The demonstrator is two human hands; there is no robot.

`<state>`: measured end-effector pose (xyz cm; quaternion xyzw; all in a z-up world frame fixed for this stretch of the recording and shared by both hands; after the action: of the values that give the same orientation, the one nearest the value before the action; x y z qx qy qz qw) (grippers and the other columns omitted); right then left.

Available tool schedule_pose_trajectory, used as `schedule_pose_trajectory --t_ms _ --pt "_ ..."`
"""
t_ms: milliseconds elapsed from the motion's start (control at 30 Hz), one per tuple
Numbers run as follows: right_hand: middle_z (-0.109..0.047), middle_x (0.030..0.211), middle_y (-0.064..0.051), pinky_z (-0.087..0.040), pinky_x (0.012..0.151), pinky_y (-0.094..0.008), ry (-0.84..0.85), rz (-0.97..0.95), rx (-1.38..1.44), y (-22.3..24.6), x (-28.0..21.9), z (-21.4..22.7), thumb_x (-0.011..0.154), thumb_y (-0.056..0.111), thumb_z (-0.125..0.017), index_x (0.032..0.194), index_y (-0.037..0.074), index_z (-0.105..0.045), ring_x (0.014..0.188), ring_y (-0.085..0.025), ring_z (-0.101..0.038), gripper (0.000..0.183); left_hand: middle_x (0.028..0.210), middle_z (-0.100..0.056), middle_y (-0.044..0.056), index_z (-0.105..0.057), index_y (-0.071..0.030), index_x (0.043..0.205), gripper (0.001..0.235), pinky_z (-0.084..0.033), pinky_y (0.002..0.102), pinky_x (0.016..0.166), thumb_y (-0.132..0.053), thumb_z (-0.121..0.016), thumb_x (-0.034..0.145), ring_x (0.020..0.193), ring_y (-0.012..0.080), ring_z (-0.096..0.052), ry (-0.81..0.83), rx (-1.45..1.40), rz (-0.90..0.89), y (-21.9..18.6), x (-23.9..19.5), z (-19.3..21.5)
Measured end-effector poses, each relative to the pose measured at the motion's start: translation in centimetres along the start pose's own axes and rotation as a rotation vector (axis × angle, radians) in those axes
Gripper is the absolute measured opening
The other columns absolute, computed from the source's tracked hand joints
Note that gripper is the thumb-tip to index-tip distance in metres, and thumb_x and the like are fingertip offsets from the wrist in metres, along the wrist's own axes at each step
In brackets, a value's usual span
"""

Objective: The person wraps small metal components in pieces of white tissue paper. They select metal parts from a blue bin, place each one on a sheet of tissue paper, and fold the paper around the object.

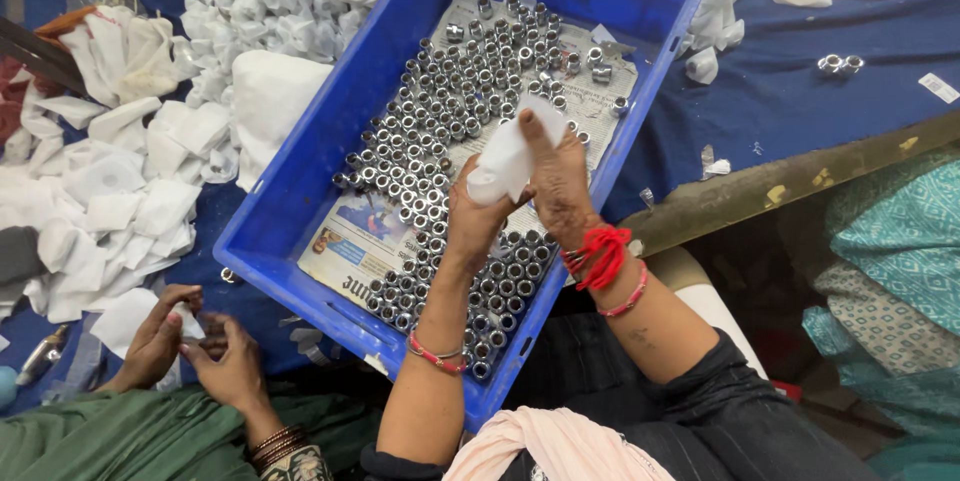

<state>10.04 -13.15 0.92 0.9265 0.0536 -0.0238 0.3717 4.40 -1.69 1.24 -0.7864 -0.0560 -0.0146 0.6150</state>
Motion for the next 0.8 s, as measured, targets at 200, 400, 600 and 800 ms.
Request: schedule_pose_trajectory --t_ms 200,400,600,800 --pt "-0.073 0.096 -0.003 -0.059 0.076 -0.028 0.048 0.038 -0.139 -2.0 -0.8 -0.8 0.093 0.029 -0.077 0.111 0.002 -0.068 0.086 -0.012 -0.07 0.034 0.106 -0.074 0.005 -0.07 0.002 0.116 0.025 -0.057 0.024 0.081 -0.008 -0.069 0.093 0.094 0.0133 -0.071 -0.211 -0.253 -0.058 3.2 0.5 2.5" --pt "-0.07 0.09 0.003 -0.051 0.075 -0.023 0.155 -0.172 -0.183 -1.1 -1.3 -0.2 0.096 0.027 -0.067 0.105 0.006 -0.069 0.083 -0.007 -0.061 0.023 0.1 -0.073 0.004 -0.069 0.001 0.11 0.025 -0.058 0.026 0.076 -0.015 -0.075 0.091 0.088 0.0115 -0.069 -0.387 -0.437 -0.072 1.5 0.9 4.4" --pt "-0.055 0.08 0.007 -0.038 0.066 -0.023 0.271 0.099 -0.593 -1.5 -0.7 0.0 0.109 0.038 -0.059 0.092 0.006 -0.066 0.075 -0.003 -0.044 0.037 0.083 -0.068 0.0 -0.069 -0.001 0.111 0.033 -0.049 0.024 0.054 -0.025 -0.081 0.092 0.066 0.0105 -0.06 -0.382 -0.357 0.006 0.8 0.5 3.9" --pt "-0.06 0.081 0.003 -0.045 0.068 -0.023 0.325 0.146 -0.726 0.4 1.2 -1.1 0.107 0.042 -0.057 0.096 0.005 -0.064 0.074 -0.006 -0.05 0.039 0.096 -0.075 0.004 -0.069 -0.002 0.114 0.036 -0.058 0.025 0.071 -0.018 -0.085 0.085 0.085 0.012 -0.07 -0.245 -0.306 -0.067 -0.2 0.0 4.8"
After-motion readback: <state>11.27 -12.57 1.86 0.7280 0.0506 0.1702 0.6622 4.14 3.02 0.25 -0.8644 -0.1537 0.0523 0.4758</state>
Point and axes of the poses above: each hand's wrist, its own x-axis towards the middle knuckle, its own z-axis out of the back of the hand, y = z × x, the point moved 3 cm from there along x, towards the middle knuckle
